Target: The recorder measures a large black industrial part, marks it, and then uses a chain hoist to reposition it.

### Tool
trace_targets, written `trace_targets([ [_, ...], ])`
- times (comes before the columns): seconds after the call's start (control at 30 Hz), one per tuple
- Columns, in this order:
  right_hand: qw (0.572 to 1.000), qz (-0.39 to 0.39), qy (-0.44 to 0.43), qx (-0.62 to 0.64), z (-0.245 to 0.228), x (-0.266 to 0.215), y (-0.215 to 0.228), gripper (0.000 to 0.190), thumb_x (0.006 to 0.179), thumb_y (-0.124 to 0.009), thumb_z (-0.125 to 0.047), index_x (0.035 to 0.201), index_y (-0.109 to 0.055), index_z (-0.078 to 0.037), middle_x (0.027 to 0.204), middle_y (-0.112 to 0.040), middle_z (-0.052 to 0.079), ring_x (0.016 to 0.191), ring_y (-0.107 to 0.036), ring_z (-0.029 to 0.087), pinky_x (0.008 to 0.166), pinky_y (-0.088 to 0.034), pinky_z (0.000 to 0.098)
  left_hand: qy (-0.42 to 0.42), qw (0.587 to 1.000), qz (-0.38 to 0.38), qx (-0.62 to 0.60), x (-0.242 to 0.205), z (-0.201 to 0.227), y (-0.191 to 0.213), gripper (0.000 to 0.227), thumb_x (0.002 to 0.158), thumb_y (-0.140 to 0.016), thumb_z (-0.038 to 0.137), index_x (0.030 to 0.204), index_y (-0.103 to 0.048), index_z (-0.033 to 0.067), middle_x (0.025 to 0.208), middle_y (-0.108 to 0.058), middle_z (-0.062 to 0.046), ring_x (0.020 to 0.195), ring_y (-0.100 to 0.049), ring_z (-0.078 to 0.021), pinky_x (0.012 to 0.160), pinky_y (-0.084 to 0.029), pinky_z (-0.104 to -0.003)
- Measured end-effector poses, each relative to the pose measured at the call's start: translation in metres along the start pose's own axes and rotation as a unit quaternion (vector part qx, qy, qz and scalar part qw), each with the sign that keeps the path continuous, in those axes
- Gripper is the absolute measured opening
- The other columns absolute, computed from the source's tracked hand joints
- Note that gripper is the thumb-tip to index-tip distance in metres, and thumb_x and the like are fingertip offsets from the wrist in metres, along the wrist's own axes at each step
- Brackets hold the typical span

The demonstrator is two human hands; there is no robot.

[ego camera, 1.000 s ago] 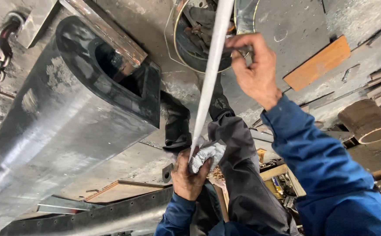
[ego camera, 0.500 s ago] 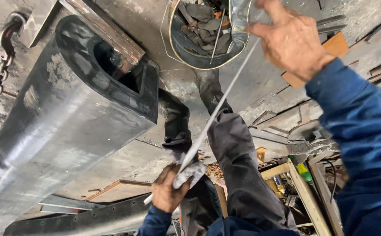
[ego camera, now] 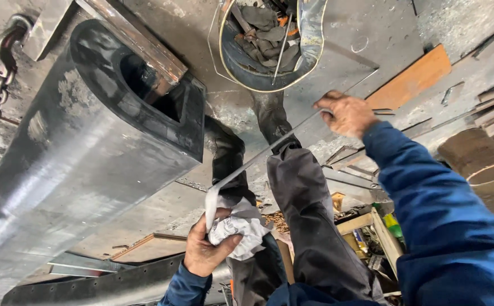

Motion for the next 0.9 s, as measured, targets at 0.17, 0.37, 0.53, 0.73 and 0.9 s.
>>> trace_targets([
  [0.17,0.999,0.020,-0.035,0.012,0.026,-0.024,-0.039,0.025,0.100,-0.060,-0.031,0.117,-0.073,-0.020,0.120,-0.071,0.007,0.104,-0.068,0.034,0.091,-0.054,0.0474,-0.100,0.990,0.021,-0.100,-0.006,0.021,0.031,0.060,0.079,-0.081,-0.006,0.134,-0.058,0.0022,0.123,-0.070,-0.011,0.110,-0.070,-0.0200,0.095,-0.059,-0.037],
  [0.37,0.995,0.086,-0.051,-0.021,0.058,-0.103,-0.070,0.024,0.098,-0.065,-0.035,0.116,-0.074,-0.022,0.097,-0.076,0.012,0.084,-0.072,0.035,0.072,-0.058,0.0461,-0.156,0.978,0.137,0.001,0.042,0.092,0.036,0.066,0.084,-0.076,-0.001,0.144,-0.049,0.0007,0.133,-0.064,-0.010,0.120,-0.065,-0.0183,0.104,-0.055,-0.035],
  [0.53,0.978,-0.026,-0.201,0.040,0.000,-0.158,-0.043,0.027,0.098,-0.065,-0.042,0.119,-0.073,-0.026,0.079,-0.076,0.011,0.061,-0.069,0.033,0.057,-0.057,0.0442,-0.165,0.982,0.087,0.021,0.146,0.096,-0.055,0.057,0.089,-0.083,0.007,0.137,-0.053,0.0005,0.125,-0.066,-0.009,0.116,-0.064,-0.0156,0.100,-0.056,-0.033],
  [0.73,0.974,0.007,-0.184,0.134,-0.013,-0.180,-0.053,0.026,0.093,-0.071,-0.035,0.113,-0.077,-0.020,0.078,-0.077,0.008,0.044,-0.065,0.020,0.045,-0.052,0.0374,-0.112,0.986,0.080,-0.093,0.254,0.077,-0.108,0.051,0.090,-0.082,0.013,0.131,-0.056,-0.0023,0.116,-0.070,-0.011,0.104,-0.067,-0.0157,0.092,-0.058,-0.031],
  [0.9,0.950,-0.001,-0.187,0.251,-0.065,-0.100,0.004,0.041,0.090,-0.070,-0.026,0.129,-0.070,-0.014,0.067,-0.076,0.009,0.050,-0.070,0.015,0.047,-0.057,0.0340,-0.120,0.973,0.155,-0.125,0.302,0.104,-0.112,0.060,0.092,-0.080,0.023,0.136,-0.050,-0.0039,0.120,-0.069,-0.014,0.107,-0.068,-0.0194,0.095,-0.057,-0.035],
])
Point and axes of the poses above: each hand's wrist, its own x-axis towards the middle knuckle, its own y-axis out of the back of the hand, z = x × y, the point moved 2 cm from there along x, towards the middle knuckle
